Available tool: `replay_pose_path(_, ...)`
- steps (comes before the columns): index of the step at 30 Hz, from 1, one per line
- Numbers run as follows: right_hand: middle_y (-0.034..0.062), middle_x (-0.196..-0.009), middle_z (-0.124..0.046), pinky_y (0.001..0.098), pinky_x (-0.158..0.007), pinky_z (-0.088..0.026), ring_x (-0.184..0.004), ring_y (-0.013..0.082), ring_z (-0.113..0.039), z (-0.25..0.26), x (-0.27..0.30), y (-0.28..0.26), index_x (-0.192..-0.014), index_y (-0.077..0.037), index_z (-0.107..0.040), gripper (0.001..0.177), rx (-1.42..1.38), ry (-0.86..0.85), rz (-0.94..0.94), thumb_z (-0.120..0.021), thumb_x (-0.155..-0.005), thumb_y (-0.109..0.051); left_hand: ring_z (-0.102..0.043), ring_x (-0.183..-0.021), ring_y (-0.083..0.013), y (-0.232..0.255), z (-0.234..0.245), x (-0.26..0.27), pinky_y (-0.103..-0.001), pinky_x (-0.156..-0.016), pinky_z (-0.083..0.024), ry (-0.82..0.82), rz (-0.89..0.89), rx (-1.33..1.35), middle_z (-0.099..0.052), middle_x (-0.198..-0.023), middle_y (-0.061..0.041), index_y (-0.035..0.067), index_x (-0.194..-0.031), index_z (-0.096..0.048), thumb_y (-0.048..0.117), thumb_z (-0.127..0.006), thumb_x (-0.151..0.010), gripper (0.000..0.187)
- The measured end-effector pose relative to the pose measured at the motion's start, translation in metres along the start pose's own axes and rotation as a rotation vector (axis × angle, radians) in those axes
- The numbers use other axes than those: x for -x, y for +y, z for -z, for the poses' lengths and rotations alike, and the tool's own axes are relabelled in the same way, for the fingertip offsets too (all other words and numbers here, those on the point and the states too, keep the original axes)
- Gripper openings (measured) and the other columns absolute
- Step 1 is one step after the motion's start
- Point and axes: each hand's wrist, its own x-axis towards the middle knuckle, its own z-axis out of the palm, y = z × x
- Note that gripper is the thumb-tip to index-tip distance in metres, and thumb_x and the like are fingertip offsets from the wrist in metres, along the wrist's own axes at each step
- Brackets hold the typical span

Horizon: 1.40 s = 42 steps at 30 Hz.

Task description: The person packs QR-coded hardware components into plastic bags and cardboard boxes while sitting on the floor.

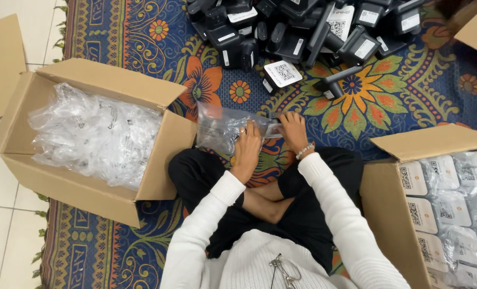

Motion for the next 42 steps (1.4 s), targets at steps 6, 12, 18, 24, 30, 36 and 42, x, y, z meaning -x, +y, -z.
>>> replay_pose_path(6,0.0186,-0.121,-0.066,0.0419,-0.094,-0.051,-0.109,0.0326,-0.064,0.011,0.067,0.05,-0.128,-0.001,-0.061,0.038,-0.491,0.317,-0.421,-0.072,-0.099,-0.023,-0.066,-0.107,-0.031,0.009,0.013,-0.002,-0.028,-0.064,-0.061,0.015,-0.006,-0.073,-0.051,-0.146,-0.017,-0.009,-0.141,-0.051,0.0,-0.069,-0.081,0.063)
replay_pose_path(12,0.0078,-0.115,-0.067,0.0322,-0.095,-0.054,-0.105,0.0159,-0.064,0.057,0.119,0.066,-0.124,0.0,-0.058,0.031,-1.443,0.544,-0.644,-0.061,-0.11,-0.028,-0.07,-0.088,-0.0272,0.015,0.036,-0.006,-0.034,-0.06,-0.06,-0.152,-0.01,0.064,-0.047,-0.151,-0.018,-0.009,-0.146,-0.045,0.005,-0.069,-0.083,0.068)
replay_pose_path(18,0.0085,-0.12,-0.067,0.0333,-0.098,-0.053,-0.109,0.0205,-0.064,0.022,0.137,0.066,-0.136,-0.001,-0.057,0.038,-2.334,0.429,-0.505,-0.05,-0.116,-0.032,-0.07,-0.089,-0.0363,0.025,0.046,-0.006,-0.04,-0.065,-0.06,0.015,-0.098,0.21,-0.049,-0.147,-0.022,-0.008,-0.144,-0.045,0.008,-0.074,-0.077,0.075)
replay_pose_path(24,0.0144,-0.107,-0.066,0.0405,-0.093,-0.055,-0.104,0.0289,-0.064,0.02,0.124,0.024,-0.13,0.002,-0.058,0.036,-2.788,-0.074,-0.141,-0.049,-0.114,-0.029,-0.07,-0.089,-0.0379,0.038,0.095,-0.004,-0.043,-0.063,-0.059,-0.134,-0.128,0.286,-0.044,-0.154,-0.024,-0.009,-0.147,-0.04,-0.011,-0.066,-0.072,0.08)
replay_pose_path(30,0.0059,-0.103,-0.069,0.0317,-0.086,-0.056,-0.094,0.0174,-0.068,0.018,0.121,0.025,-0.121,-0.003,-0.061,0.028,-2.173,0.124,-0.735,-0.051,-0.113,-0.028,-0.066,-0.094,-0.0455,0.041,0.117,0.01,-0.051,-0.074,-0.056,-0.168,-0.299,0.486,-0.039,-0.156,-0.029,-0.009,-0.148,-0.036,-0.014,-0.061,-0.07,0.082)
replay_pose_path(36,0.0083,-0.115,-0.071,0.0347,-0.093,-0.057,-0.103,0.0192,-0.07,0.005,0.13,0.031,-0.127,-0.002,-0.057,0.031,-2.035,0.163,-0.656,-0.05,-0.114,-0.029,-0.063,-0.111,-0.0485,0.043,0.107,0.019,-0.05,-0.088,-0.055,-0.134,-0.342,0.608,-0.038,-0.154,-0.032,-0.008,-0.151,-0.034,-0.017,-0.058,-0.069,0.086)
replay_pose_path(42,0.011,-0.125,-0.068,0.035,-0.098,-0.055,-0.113,0.0193,-0.068,0.036,0.142,-0.011,-0.132,0.0,-0.055,0.036,-1.862,0.283,-0.82,-0.049,-0.109,-0.026,-0.069,-0.085,-0.0406,0.047,0.106,0.019,-0.046,-0.067,-0.058,-0.191,-0.232,0.454,-0.033,-0.159,-0.031,-0.012,-0.15,-0.033,-0.016,-0.057,-0.077,0.076)
